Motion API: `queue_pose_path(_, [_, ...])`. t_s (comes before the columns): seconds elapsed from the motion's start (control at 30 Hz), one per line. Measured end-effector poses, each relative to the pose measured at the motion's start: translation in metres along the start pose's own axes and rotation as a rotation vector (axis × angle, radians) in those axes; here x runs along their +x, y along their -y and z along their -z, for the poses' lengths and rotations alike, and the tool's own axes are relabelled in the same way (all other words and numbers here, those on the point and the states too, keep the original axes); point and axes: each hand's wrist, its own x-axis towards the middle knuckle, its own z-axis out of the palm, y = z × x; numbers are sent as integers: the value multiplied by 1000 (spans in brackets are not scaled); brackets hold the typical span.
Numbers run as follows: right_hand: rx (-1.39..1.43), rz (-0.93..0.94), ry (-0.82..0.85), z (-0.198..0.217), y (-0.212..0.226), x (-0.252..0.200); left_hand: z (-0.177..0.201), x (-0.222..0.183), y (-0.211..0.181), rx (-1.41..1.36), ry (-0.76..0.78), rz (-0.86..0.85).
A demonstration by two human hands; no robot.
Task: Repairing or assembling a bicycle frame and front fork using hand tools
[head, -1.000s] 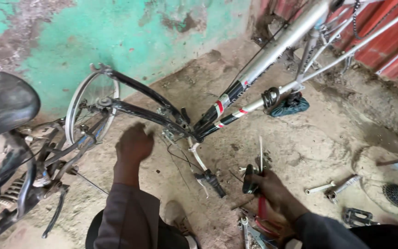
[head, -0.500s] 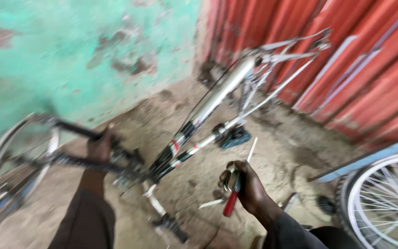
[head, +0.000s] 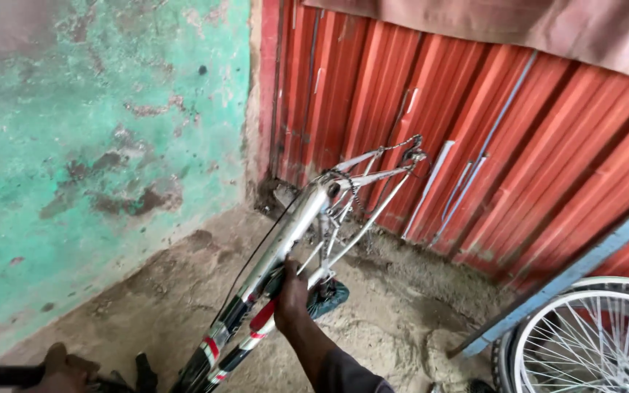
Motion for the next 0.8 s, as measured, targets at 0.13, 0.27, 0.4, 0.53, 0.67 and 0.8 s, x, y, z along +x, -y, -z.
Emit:
queue_pose_path(0.13, [-106,4,124,15,-9,28,-97,-86,-64,61,-449,-228])
queue_pose_path(0.27, [-165,-96,87,16,9,24,-184,-155,-142,76,-525,-183])
queue_pose_path(0.4, [-250,-86,88,12,29,17,-224,-179,-167,89,-645,-121])
queue_pose_path(0.53, [-272,-10,126,-8,39,11,-219,-180,-168,59,-796,-106])
queue_pose_path(0.67, [-425,-50,254,-41,58,13,-245,-186,-209,298,-927,-59])
queue_pose_path(0.8, [-354,40,389,-63,55,68,-29,-122,81,-1275,-202,-207])
